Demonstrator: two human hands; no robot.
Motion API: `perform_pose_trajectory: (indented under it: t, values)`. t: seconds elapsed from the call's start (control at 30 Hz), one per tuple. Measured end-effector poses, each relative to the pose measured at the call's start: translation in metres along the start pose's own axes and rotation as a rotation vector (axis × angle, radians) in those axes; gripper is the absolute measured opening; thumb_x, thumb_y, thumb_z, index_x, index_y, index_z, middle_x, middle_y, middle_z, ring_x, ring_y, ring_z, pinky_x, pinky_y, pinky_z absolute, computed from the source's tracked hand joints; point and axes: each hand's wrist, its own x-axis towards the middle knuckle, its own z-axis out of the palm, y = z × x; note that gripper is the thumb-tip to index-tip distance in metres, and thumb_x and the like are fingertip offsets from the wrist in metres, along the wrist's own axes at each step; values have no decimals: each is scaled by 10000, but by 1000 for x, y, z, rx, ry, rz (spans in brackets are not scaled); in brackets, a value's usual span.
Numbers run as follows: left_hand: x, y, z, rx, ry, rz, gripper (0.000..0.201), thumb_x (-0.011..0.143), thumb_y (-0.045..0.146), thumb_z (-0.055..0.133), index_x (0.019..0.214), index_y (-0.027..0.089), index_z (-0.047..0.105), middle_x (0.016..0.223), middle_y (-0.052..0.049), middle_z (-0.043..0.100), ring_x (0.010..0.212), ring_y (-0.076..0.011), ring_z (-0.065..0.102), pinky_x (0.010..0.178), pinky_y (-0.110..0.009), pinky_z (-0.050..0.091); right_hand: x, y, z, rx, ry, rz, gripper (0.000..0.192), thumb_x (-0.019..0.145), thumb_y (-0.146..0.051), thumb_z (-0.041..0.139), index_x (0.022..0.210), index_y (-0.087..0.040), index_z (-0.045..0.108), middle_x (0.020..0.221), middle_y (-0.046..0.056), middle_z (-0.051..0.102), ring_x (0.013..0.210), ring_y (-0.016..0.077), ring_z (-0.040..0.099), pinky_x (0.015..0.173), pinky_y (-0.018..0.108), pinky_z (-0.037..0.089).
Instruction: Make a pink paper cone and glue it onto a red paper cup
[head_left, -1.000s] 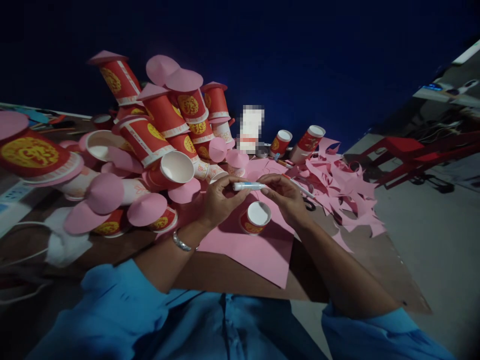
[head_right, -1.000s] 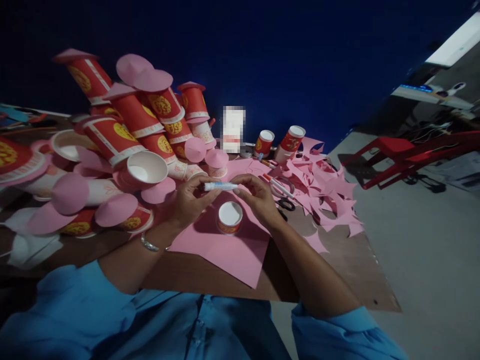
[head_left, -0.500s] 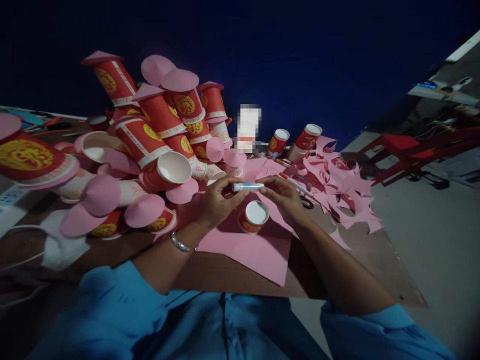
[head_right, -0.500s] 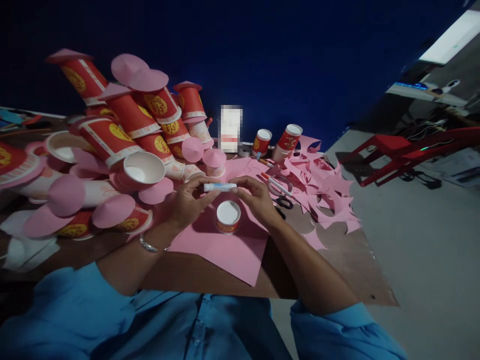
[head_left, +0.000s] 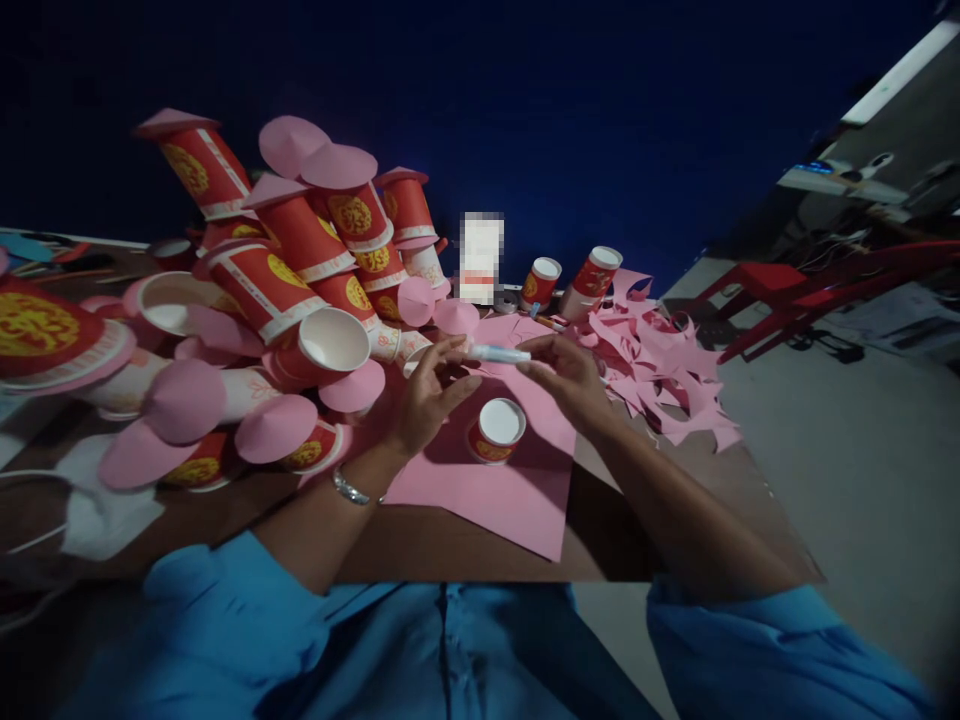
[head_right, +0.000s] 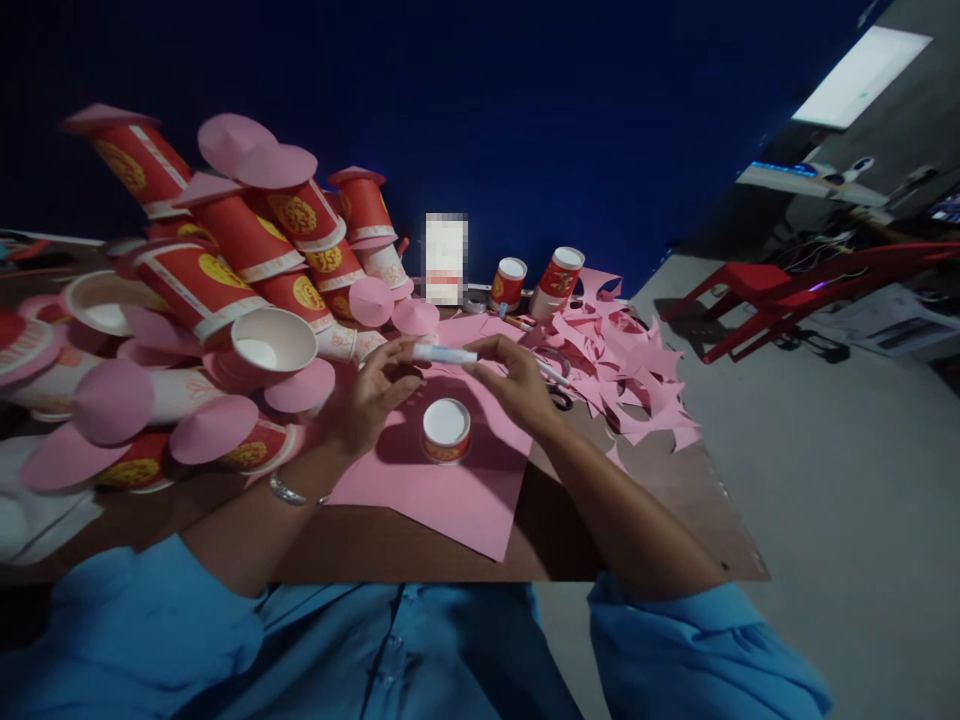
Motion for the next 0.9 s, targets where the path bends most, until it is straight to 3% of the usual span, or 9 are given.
perform_pose_trajectory:
  t: [0.17,0.33,0.47,0.6,0.73,0.9]
  values:
    - [1,-7,-5,-104,-268,0,846,743,641,879,1429,250,576,1303,-137,678,1140,-272,643,1023,-445,510,3,-10,-51,-273,152,3,383,813,-521,847,981,-200,723,948,55,763,849,209,700,814,370,571]
    - [-3,-4,-9,43,-501,-20,1001,633,520,993,1496,305,533,1479,-147,620,1436,-373,523,1233,-566,355,-22,19,-74,-705,155,-91,216,908,-416,733,981,-213,722,1004,95,790,909,268,720,845,420,572]
    - [-6,0,-10,208,-557,-84,1041,616,395,1012,1518,333,495,1504,-145,611,1465,-368,538,1247,-584,375,-37,49,-71,-1026,106,-170,135,963,-306,651,998,-194,717,975,145,767,1014,348,702,915,491,553]
    - [-8,1,-9,334,-548,-93,1044,569,372,1025,1480,325,517,1485,-151,627,1421,-374,590,1188,-572,467,-38,54,-66,-1206,62,-140,181,1006,-289,614,1081,-155,710,1091,193,743,1088,379,668,941,516,539]
    - [-8,0,-7,352,-553,-52,962,567,337,1016,1418,292,572,1481,-160,621,1397,-372,609,1156,-550,508,-31,42,-50,-1224,3,-201,296,1017,-259,608,1270,-126,686,1319,224,689,1204,386,629,1037,539,521]
    - [-8,2,-5,359,-546,-55,795,660,302,946,1369,272,590,1422,-137,659,1313,-327,664,1120,-521,541,-5,35,-14,-1129,-221,-280,470,1009,-170,565,1473,-92,589,1437,229,664,1309,365,617,1121,524,515]
